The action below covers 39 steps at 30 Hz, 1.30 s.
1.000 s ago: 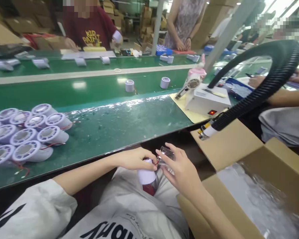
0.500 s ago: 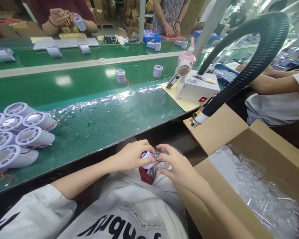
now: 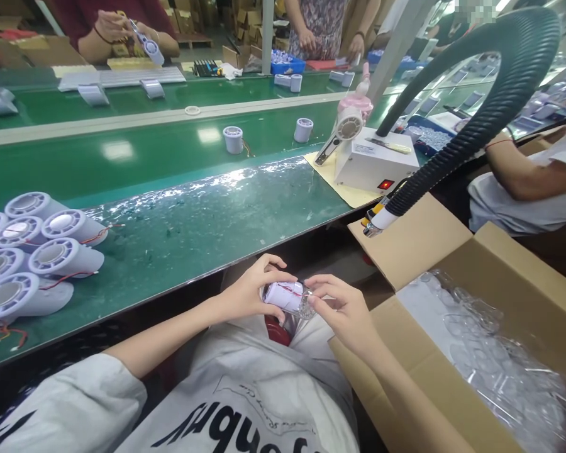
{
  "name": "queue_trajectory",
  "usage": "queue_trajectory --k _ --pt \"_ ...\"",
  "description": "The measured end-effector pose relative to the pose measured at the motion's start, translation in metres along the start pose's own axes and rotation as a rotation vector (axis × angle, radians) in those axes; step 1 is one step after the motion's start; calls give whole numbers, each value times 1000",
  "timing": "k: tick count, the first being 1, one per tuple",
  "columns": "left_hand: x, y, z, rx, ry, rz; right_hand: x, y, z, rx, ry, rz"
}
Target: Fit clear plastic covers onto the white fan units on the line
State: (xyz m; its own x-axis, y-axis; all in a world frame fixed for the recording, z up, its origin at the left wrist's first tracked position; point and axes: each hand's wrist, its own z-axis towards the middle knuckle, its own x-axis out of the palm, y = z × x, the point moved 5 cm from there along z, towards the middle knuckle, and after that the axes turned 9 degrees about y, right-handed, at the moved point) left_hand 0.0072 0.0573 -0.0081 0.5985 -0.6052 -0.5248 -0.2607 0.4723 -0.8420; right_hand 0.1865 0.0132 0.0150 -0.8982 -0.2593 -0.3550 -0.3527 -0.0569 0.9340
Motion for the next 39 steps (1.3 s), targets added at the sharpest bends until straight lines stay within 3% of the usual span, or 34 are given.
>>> queue_trajectory --k 9,12,14,16,18,20,27,39 --pt "6 3 1 -70 155 -226 2 -27 2 175 -60 507" --pt "11 5 0 -140 173 -384 3 -29 2 99 -37 556" --pt "14 8 -2 -200 148 -532 3 -23 0 -54 27 411" --pt "17 9 -3 -236 126 -669 5 -17 -5 -200 112 125" --pt "18 8 -5 -233 126 -731 7 -14 -9 -272 152 -112" --pt "17 4 -6 -215 144 -718 6 -13 -13 -287 151 -165" --pt "8 -11 -7 -95 179 -616 7 -11 -16 -192 195 111" --pt "6 -19 -8 -34 182 -490 12 -14 -19 98 264 500"
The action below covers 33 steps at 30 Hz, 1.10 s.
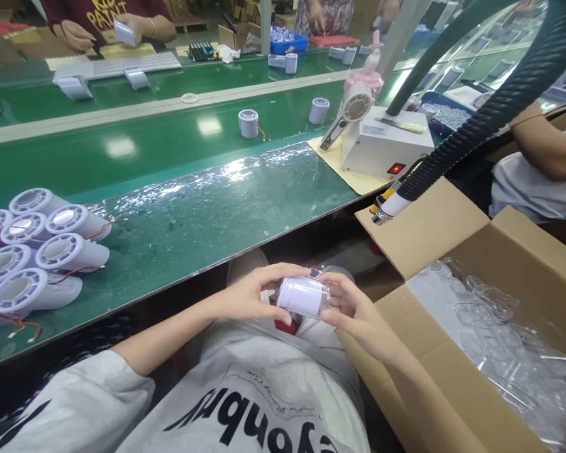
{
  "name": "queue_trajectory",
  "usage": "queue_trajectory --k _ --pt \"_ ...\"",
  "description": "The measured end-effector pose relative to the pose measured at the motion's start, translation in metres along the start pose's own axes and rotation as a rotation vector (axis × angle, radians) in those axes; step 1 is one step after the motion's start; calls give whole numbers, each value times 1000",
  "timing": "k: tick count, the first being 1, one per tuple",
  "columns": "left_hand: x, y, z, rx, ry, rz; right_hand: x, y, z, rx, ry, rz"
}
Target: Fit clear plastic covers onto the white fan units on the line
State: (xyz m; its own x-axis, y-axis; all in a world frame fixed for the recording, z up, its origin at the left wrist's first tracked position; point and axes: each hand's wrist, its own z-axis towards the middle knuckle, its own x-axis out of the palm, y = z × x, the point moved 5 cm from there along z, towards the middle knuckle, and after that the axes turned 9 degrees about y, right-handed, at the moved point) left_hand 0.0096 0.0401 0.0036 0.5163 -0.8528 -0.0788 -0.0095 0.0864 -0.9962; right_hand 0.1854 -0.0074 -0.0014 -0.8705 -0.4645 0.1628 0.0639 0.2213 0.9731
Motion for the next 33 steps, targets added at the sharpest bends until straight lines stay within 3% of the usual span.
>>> queue_trajectory --k 12,20,27,30,33 --pt "2 -3 -3 15 0 62 6 -24 1 217 -33 290" --pt "4 -4 -5 122 -7 55 16 -28 2 326 -8 422" --pt "8 -10 -9 13 -49 95 22 -31 1 435 66 408" --pt "10 -7 -10 -80 -67 -45 15 -28 0 348 -29 203" --pt "11 -3 -11 -144 -92 -159 4 -8 -4 4 -198 -234"
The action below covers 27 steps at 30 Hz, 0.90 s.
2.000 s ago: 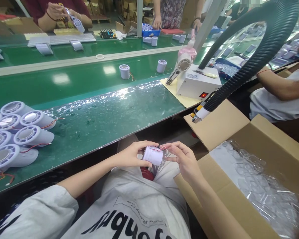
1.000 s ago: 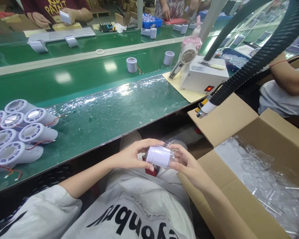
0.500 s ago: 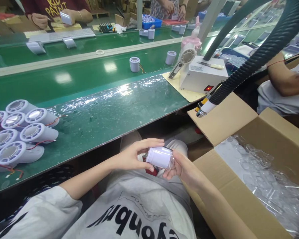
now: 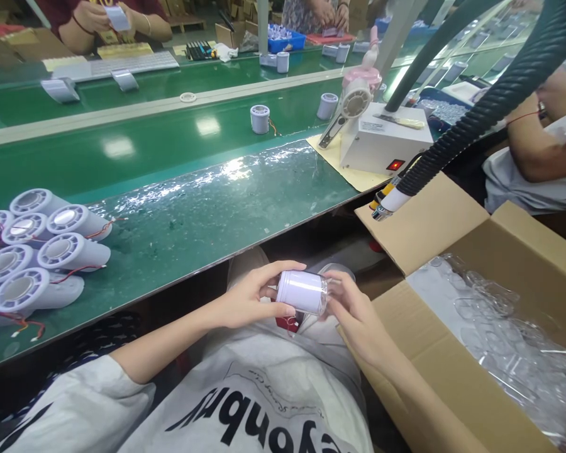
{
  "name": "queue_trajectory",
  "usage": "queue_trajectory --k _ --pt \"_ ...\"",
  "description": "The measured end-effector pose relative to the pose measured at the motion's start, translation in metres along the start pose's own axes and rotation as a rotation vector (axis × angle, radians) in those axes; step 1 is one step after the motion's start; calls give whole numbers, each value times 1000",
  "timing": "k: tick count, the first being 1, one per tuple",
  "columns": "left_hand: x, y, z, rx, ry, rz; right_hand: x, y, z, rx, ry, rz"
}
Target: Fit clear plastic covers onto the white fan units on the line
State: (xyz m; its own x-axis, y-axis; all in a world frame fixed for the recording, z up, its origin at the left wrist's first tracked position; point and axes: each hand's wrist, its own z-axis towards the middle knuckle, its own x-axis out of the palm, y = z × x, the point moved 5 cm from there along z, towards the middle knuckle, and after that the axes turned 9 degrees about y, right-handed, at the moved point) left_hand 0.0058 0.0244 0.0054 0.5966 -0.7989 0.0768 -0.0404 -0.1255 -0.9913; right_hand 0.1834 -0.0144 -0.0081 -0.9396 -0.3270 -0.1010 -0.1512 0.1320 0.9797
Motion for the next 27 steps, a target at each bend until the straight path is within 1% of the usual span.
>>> queue_trajectory --k 1,2,3,4,5,6,7,8,10,11,12,14,17,20,22,24,25,26,27 --pt "0 1 0 -12 0 -33 -3 9 -2 -164 -39 -150" --pt "1 2 0 -20 3 -67 -3 17 -5 -321 -44 -287" --pt "2 3 0 -25 9 -96 -1 22 -8 -450 -21 -399" --pt "2 3 1 -30 15 -116 1 25 -11 -535 18 -480" --pt "2 3 1 -38 24 -121 3 26 -12 -568 57 -521" --pt "2 2 1 -47 35 -111 3 24 -11 -554 89 -511" --pt "2 1 1 -53 49 -86 2 21 -10 -498 113 -444" --pt "2 -2 1 -50 67 -51 0 17 -7 -414 133 -330" --pt "1 -7 1 -15 109 18 0 7 -5 -251 178 -30" --pt "1 -10 1 7 130 36 1 3 -4 -191 203 112" --pt "1 -11 1 23 147 41 2 0 -4 -149 220 225" --pt "2 -9 2 20 172 -6 2 -4 -3 -103 228 335" --pt "4 0 4 -26 194 -123 1 -8 -3 -38 203 361" --pt "10 11 5 -76 216 -183 7 -13 -3 13 183 407" --pt "12 16 4 -115 201 -214 14 -15 -3 16 168 427" --pt "8 24 2 -187 169 -224 17 -19 -3 29 195 389" --pt "2 28 4 -227 150 -189 11 -22 -2 55 191 301" --pt "-6 33 8 -255 119 -115 -2 -27 -2 97 145 168" --pt "-15 38 15 -262 82 -13 -25 -31 -4 151 53 11"
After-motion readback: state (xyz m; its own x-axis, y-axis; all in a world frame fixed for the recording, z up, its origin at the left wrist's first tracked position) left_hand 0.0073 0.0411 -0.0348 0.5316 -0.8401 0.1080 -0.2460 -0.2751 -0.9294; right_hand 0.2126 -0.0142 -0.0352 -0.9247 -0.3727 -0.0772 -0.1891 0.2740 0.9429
